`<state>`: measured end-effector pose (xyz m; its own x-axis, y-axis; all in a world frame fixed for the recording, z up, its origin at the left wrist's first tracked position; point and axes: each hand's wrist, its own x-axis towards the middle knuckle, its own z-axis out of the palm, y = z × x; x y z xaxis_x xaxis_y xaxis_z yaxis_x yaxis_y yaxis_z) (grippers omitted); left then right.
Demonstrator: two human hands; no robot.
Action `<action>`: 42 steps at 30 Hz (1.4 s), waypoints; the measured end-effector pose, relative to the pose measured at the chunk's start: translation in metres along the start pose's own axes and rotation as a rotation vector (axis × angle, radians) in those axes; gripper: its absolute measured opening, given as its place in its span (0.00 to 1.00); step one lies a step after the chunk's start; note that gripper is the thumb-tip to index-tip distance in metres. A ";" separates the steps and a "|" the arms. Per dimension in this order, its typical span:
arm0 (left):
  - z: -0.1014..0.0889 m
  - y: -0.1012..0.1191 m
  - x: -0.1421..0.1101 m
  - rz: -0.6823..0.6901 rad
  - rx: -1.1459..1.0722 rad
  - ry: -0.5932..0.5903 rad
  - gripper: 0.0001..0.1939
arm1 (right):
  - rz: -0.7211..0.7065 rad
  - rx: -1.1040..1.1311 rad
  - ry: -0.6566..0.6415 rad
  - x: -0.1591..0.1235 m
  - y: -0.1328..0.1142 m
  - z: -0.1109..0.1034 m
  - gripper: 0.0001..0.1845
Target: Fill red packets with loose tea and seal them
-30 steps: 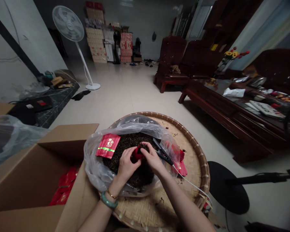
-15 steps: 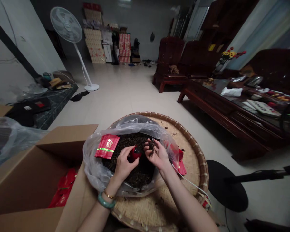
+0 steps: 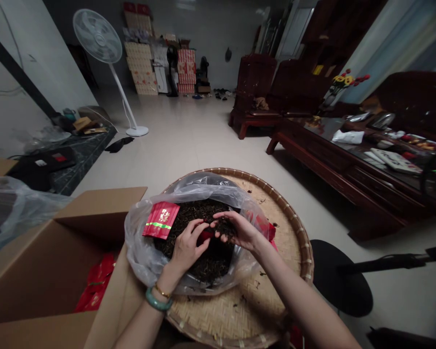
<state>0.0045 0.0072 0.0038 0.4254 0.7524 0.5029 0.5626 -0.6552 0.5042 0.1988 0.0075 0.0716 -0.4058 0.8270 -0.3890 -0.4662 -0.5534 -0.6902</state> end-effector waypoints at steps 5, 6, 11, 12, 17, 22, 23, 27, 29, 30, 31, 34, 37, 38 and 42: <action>0.001 0.000 0.002 0.024 0.020 -0.018 0.20 | -0.012 -0.206 -0.004 -0.003 -0.015 0.010 0.11; 0.001 0.000 0.003 0.025 0.019 -0.026 0.20 | 0.004 -0.239 -0.005 -0.003 -0.017 0.012 0.10; -0.004 0.001 0.005 0.038 0.005 -0.074 0.21 | 0.068 -0.373 0.017 0.002 -0.026 0.016 0.09; -0.005 0.001 0.005 0.047 0.009 -0.080 0.21 | 0.071 -0.395 0.017 0.002 -0.027 0.015 0.10; -0.013 0.005 0.009 0.155 0.070 -0.100 0.12 | 0.062 -0.589 -0.053 0.001 -0.034 0.011 0.19; -0.020 0.002 0.021 0.306 0.095 -0.057 0.10 | -0.088 -1.119 -0.061 0.009 -0.038 0.008 0.24; -0.021 0.000 0.023 0.339 0.103 -0.045 0.10 | -0.113 -1.201 -0.058 0.011 -0.039 0.008 0.24; -0.026 -0.004 0.031 0.434 0.139 -0.071 0.09 | -0.115 -1.379 -0.031 0.016 -0.041 0.014 0.25; -0.029 -0.004 0.035 0.476 0.140 -0.121 0.09 | -0.116 -1.418 -0.024 0.016 -0.042 0.019 0.23; -0.031 -0.004 0.037 0.495 0.142 -0.149 0.09 | -0.123 -1.430 -0.028 0.017 -0.042 0.021 0.22; -0.032 -0.003 0.039 0.509 0.149 -0.170 0.09 | -0.132 -1.439 -0.034 0.017 -0.042 0.023 0.21; -0.035 -0.001 0.045 0.513 0.191 -0.198 0.11 | -0.147 -1.468 -0.044 0.018 -0.042 0.026 0.19; -0.037 -0.002 0.047 0.492 0.194 -0.189 0.12 | -0.163 -1.489 -0.043 0.018 -0.042 0.025 0.20; -0.037 -0.002 0.047 0.482 0.183 -0.189 0.12 | -0.174 -1.494 -0.051 0.017 -0.042 0.025 0.21; -0.035 -0.006 0.045 0.439 0.142 -0.194 0.11 | -0.191 -1.527 -0.078 0.016 -0.043 0.023 0.21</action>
<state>-0.0049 0.0428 0.0480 0.7599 0.4158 0.4998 0.3867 -0.9070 0.1666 0.1942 0.0424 0.1091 -0.4974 0.8372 -0.2272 0.6887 0.2219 -0.6903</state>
